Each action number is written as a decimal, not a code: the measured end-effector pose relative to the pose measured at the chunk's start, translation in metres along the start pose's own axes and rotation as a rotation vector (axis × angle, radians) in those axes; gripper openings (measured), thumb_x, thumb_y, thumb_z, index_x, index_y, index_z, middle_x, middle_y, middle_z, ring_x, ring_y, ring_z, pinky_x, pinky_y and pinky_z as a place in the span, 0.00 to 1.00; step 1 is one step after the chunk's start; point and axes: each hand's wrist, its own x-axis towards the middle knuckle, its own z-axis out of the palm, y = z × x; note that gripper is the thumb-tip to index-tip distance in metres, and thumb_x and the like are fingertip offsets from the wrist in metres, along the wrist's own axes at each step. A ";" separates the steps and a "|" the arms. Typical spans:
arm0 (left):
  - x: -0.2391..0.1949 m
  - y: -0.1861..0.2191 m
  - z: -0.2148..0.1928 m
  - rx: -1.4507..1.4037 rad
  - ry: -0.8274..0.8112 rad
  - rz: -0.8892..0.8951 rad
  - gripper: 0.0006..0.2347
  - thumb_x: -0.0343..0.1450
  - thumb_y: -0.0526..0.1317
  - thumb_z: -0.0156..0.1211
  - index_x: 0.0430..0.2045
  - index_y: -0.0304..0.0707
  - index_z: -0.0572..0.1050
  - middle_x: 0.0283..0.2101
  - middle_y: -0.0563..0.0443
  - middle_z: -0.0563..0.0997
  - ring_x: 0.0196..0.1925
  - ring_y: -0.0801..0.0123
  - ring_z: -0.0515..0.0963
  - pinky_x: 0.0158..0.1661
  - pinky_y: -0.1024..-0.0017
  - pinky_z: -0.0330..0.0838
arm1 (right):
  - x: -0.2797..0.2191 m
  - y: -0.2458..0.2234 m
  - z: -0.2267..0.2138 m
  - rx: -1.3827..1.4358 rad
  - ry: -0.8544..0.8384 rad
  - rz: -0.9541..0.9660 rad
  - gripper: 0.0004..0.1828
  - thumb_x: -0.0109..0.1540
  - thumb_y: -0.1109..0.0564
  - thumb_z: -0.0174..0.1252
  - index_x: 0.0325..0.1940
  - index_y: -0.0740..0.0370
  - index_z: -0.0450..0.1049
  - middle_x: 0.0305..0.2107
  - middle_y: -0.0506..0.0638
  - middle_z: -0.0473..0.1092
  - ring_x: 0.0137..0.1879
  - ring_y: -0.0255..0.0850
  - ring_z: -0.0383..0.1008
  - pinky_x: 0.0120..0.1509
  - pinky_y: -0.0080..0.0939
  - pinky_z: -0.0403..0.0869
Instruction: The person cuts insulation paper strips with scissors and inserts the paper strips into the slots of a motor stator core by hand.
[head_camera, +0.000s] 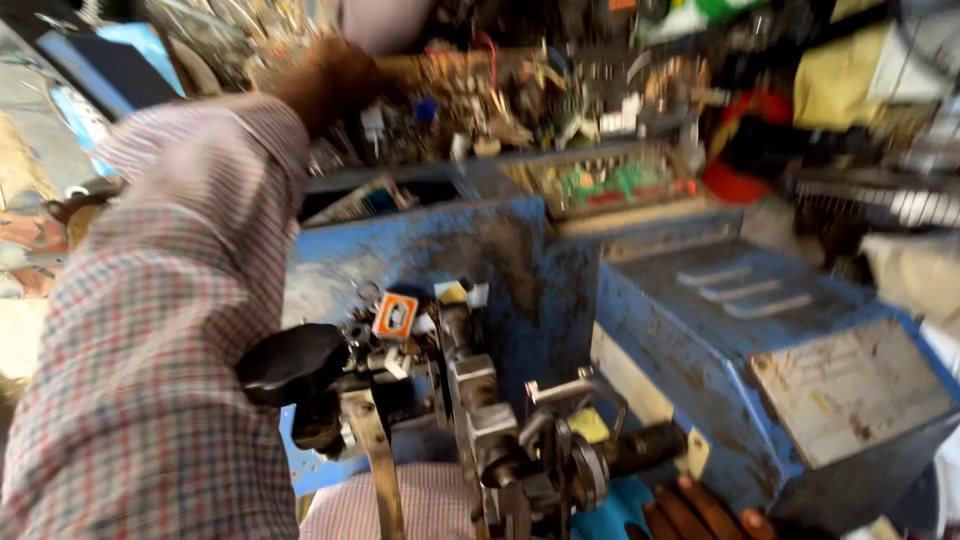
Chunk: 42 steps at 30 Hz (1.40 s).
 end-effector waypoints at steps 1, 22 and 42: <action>0.002 -0.008 -0.006 -0.004 -0.005 -0.018 0.11 0.76 0.46 0.55 0.45 0.48 0.83 0.45 0.46 0.87 0.47 0.57 0.87 0.44 0.58 0.81 | 0.013 -0.004 -0.004 0.007 0.003 0.014 0.24 0.67 0.36 0.42 0.57 0.51 0.70 0.53 0.48 0.74 0.62 0.42 0.71 0.73 0.56 0.51; -0.252 -0.008 -0.190 -0.074 0.425 -0.231 0.07 0.66 0.42 0.63 0.27 0.39 0.82 0.33 0.42 0.83 0.36 0.51 0.84 0.38 0.59 0.79 | 0.171 -0.003 -0.119 0.274 0.172 0.281 0.17 0.53 0.47 0.67 0.38 0.61 0.79 0.40 0.52 0.77 0.53 0.49 0.75 0.68 0.60 0.62; -0.607 0.290 -0.266 0.055 0.801 -0.827 0.11 0.77 0.40 0.59 0.24 0.34 0.73 0.26 0.43 0.78 0.25 0.55 0.80 0.29 0.61 0.76 | 0.150 0.001 -0.116 0.280 0.408 -0.076 0.18 0.55 0.48 0.67 0.38 0.62 0.73 0.35 0.57 0.73 0.47 0.52 0.74 0.76 0.66 0.53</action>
